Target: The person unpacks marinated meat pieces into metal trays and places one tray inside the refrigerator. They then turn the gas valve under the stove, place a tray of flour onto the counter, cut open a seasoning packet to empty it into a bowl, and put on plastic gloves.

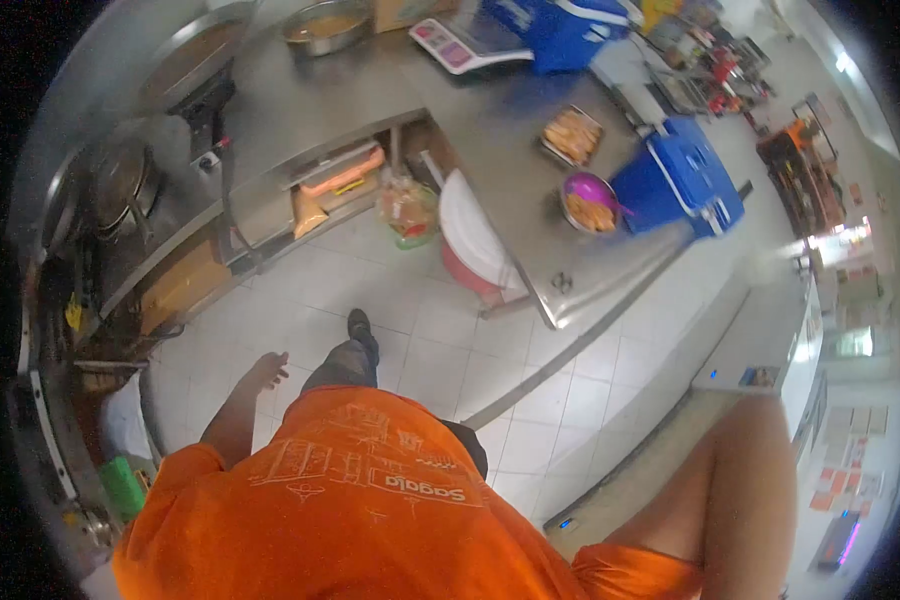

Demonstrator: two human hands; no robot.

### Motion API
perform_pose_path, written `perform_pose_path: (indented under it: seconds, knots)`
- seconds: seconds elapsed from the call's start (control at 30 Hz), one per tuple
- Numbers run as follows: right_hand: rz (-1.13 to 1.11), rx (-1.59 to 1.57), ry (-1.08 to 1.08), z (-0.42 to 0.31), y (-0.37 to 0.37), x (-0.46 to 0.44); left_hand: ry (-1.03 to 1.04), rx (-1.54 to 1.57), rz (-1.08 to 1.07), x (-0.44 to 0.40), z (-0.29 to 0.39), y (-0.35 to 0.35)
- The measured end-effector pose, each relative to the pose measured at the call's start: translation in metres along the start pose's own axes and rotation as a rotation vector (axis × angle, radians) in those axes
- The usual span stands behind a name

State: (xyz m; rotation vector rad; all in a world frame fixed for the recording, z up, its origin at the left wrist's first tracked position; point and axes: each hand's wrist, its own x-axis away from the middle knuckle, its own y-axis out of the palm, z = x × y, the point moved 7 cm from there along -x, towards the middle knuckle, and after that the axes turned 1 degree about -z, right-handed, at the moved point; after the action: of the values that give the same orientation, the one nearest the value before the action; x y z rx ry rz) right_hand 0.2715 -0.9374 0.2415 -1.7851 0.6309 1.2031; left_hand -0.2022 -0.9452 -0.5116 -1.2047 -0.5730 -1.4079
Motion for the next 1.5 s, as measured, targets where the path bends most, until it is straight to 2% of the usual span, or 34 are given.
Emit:
perform_pose_path:
  seconds: [0.1,0.17,0.23,0.27,0.3,0.33,0.37,0.4,0.43,0.47,0.5,0.53,0.6,0.63,0.67,0.73,0.77,0.8,0.87,0.9,0.93,0.97,1.0,1.07,1.27,1.3,1.5]
  knots:
    - [0.111,-0.118,0.088,0.095,-0.017,0.008,0.050,0.046,-0.025,-0.063,0.031,-0.025]
    - [0.291,-0.180,0.283,0.174,-0.037,0.043,0.094,0.091,-0.010,-0.078,0.071,-0.044]
    - [0.553,-0.219,0.717,0.277,-0.045,0.126,0.119,0.065,0.014,-0.094,0.114,-0.066]
    - [0.660,-0.206,1.000,0.331,-0.037,0.179,0.136,0.029,0.022,-0.110,0.131,-0.075]
    - [0.717,-0.179,1.285,0.386,-0.020,0.235,0.196,0.120,0.051,-0.126,0.155,-0.080]
    - [0.700,-0.182,1.530,0.444,0.006,0.292,0.220,0.211,0.093,-0.138,0.164,-0.100]
    - [0.551,-0.027,1.734,0.474,0.033,0.344,0.233,0.299,0.112,-0.139,0.174,-0.105]
    - [0.360,-0.060,1.778,0.503,0.064,0.406,0.253,0.391,0.137,-0.141,0.184,-0.111]
    - [0.343,-0.306,1.768,0.526,0.106,0.452,0.235,0.430,0.133,-0.147,0.188,-0.110]
    - [0.295,-0.404,1.822,0.547,0.146,0.540,0.220,0.476,0.135,-0.153,0.189,-0.107]
    - [0.235,-0.509,1.944,0.562,0.181,0.551,0.253,0.489,0.117,-0.151,0.191,-0.105]
    - [0.170,-0.615,2.071,0.572,0.226,0.560,0.187,0.490,0.130,-0.158,0.183,-0.098]
    - [-0.130,-0.705,2.183,0.597,0.305,0.607,0.138,0.640,0.104,-0.169,0.161,-0.084]
    - [-0.165,-0.710,2.243,0.612,0.343,0.631,0.075,0.727,0.134,-0.174,0.146,-0.081]
    - [-0.305,-0.582,2.033,0.637,0.385,0.697,0.000,0.815,0.162,-0.177,0.128,-0.069]
    - [-0.830,-0.175,1.551,0.703,0.456,0.717,-0.120,0.936,0.251,-0.199,0.080,-0.044]
    - [-0.989,0.064,1.297,0.735,0.491,0.726,-0.139,0.974,0.301,-0.202,0.067,-0.034]
    - [-0.965,0.134,1.293,0.774,0.516,0.733,-0.182,1.109,0.315,-0.200,0.060,-0.027]
    - [-0.852,0.163,1.400,0.848,0.557,0.744,-0.255,1.182,0.317,-0.213,0.036,-0.004]
    - [-0.803,0.176,1.441,0.877,0.572,0.749,-0.227,1.264,0.301,-0.216,0.023,0.012]
    - [-0.763,0.190,1.472,0.905,0.586,0.753,-0.185,1.349,0.295,-0.220,0.011,0.026]
    - [-0.745,0.193,1.490,0.927,0.600,0.759,-0.325,1.296,0.305,-0.220,0.008,0.030]
    - [-0.734,0.190,1.507,0.938,0.609,0.764,-0.306,1.355,0.318,-0.219,-0.001,0.038]
    - [-0.727,0.186,1.526,0.952,0.626,0.770,-0.436,1.246,0.348,-0.215,-0.018,0.054]
    - [-0.737,0.201,1.542,0.952,0.643,0.766,-0.360,1.169,0.322,-0.193,-0.053,0.111]
    - [-0.743,0.199,1.542,0.951,0.649,0.763,-0.320,1.209,0.304,-0.188,-0.052,0.111]
    - [-0.746,0.197,1.531,0.948,0.664,0.757,-0.400,1.246,0.341,-0.166,-0.045,0.103]
